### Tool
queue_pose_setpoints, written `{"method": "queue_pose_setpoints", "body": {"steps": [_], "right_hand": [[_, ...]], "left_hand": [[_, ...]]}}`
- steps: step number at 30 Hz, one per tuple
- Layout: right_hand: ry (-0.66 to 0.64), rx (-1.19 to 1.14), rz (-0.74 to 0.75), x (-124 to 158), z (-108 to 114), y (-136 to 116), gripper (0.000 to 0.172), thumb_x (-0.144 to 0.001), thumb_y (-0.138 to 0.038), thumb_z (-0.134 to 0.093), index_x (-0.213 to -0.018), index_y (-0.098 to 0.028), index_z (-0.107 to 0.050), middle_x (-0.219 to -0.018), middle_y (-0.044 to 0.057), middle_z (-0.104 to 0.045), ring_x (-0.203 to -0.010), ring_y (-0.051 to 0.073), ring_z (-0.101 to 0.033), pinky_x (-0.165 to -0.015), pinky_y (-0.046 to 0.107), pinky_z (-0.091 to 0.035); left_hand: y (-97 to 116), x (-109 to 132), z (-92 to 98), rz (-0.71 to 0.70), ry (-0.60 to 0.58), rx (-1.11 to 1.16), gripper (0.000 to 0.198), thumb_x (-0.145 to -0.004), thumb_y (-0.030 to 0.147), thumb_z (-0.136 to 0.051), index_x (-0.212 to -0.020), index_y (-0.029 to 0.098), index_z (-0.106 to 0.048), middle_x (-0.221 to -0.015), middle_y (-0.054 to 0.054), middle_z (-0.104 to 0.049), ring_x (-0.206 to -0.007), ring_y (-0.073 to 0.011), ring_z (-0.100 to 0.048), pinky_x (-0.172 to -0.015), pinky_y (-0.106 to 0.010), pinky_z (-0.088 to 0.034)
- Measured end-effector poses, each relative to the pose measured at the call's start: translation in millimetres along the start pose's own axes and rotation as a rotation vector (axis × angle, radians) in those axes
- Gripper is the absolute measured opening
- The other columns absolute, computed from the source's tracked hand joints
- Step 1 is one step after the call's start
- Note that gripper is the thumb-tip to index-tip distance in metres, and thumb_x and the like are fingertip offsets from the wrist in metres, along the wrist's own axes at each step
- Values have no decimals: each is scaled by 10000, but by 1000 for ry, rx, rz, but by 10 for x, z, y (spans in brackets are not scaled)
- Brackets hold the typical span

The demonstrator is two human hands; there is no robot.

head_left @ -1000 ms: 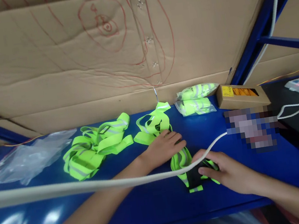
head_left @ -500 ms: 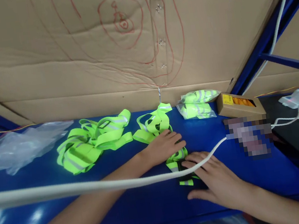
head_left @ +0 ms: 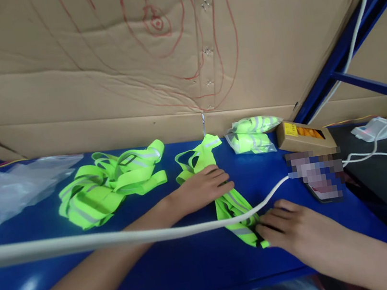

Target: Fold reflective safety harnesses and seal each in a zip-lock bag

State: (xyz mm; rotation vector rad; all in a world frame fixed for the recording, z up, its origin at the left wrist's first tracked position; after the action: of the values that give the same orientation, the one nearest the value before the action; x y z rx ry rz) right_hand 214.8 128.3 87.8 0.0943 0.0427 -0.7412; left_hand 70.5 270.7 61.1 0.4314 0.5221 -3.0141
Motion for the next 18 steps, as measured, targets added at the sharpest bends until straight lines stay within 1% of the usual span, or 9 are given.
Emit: {"method": "queue_pose_setpoints", "body": {"steps": [2,3,5,7,10,13,15,16,18], "right_hand": [[-30,-42,17,17,60,-53,26,-947,-169,-642,-954,-186,-624,-861,27,-690,-739,212,-610,-722,362,-407],[-46,-67,26,13,76,-78,40,-947,-184,-651,-934,-190,-614,-850,18,-684,-729,210,-604,-717,361,-400],[-91,-134,30,-9,85,-104,65,-957,-198,-651,-920,-202,-597,-865,1,-679,-757,206,-608,-739,360,-396],[-136,-203,7,-34,76,-88,66,-981,-191,-620,-928,-214,-589,-902,-8,-678,-821,204,-617,-780,357,-394],[-177,-272,-39,-63,76,-21,82,-1022,-226,-564,-943,-223,-586,-939,-3,-678,-872,207,-616,-808,355,-393],[-192,-335,-52,-96,110,39,142,-1049,-280,-523,-962,-207,-608,-960,23,-686,-905,199,-628,-817,334,-417],[-175,-382,-50,-118,139,67,176,-1052,-302,-520,-982,-192,-638,-964,44,-696,-927,190,-640,-824,314,-437],[-161,-399,-51,-124,149,78,184,-1050,-309,-526,-997,-189,-654,-963,52,-701,-934,189,-646,-825,307,-446],[-126,-407,-60,-121,153,92,175,-1041,-307,-544,-1032,-195,-678,-968,58,-710,-955,193,-654,-837,306,-460]], "left_hand": [[33,-36,16,-9,14,5,216,-1014,127,-480,-1172,188,-614,-1040,-64,-673,-1011,-198,-606,-1013,-369,-411],[56,-59,19,-8,13,10,202,-1014,132,-481,-1148,193,-620,-1013,-59,-671,-986,-195,-609,-1012,-370,-419],[106,-102,22,-1,-7,24,183,-1014,141,-479,-1109,197,-625,-980,-53,-666,-947,-192,-614,-1019,-376,-431],[146,-119,42,18,-44,40,193,-1012,131,-472,-1102,194,-630,-1005,-58,-675,-984,-199,-626,-1075,-406,-415],[180,-58,170,87,-99,88,307,-991,124,-495,-1270,202,-597,-1295,-112,-649,-1288,-268,-559,-1179,-519,-327],[257,104,433,191,-182,155,602,-919,74,-546,-1483,261,-448,-1573,-136,-449,-1471,-334,-402,-1191,-596,-299],[374,223,643,231,-243,189,826,-838,20,-584,-1574,278,-311,-1631,-118,-370,-1501,-334,-359,-1188,-540,-347],[447,270,739,242,-261,208,893,-832,68,-632,-1607,265,-235,-1655,-107,-325,-1524,-327,-317,-1191,-494,-368],[611,311,880,215,-235,296,967,-863,312,-707,-1635,207,-136,-1681,-94,-246,-1555,-285,-250,-1178,-378,-416]]}}
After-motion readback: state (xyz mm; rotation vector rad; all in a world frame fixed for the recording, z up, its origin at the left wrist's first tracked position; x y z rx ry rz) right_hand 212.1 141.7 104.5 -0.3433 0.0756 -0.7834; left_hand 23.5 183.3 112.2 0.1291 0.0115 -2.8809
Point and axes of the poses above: each hand's wrist, its own x-axis away from the middle knuckle, its own z-axis out of the back of the hand, y = z × x, the point moved 5 cm from there along -x, towards the middle knuckle
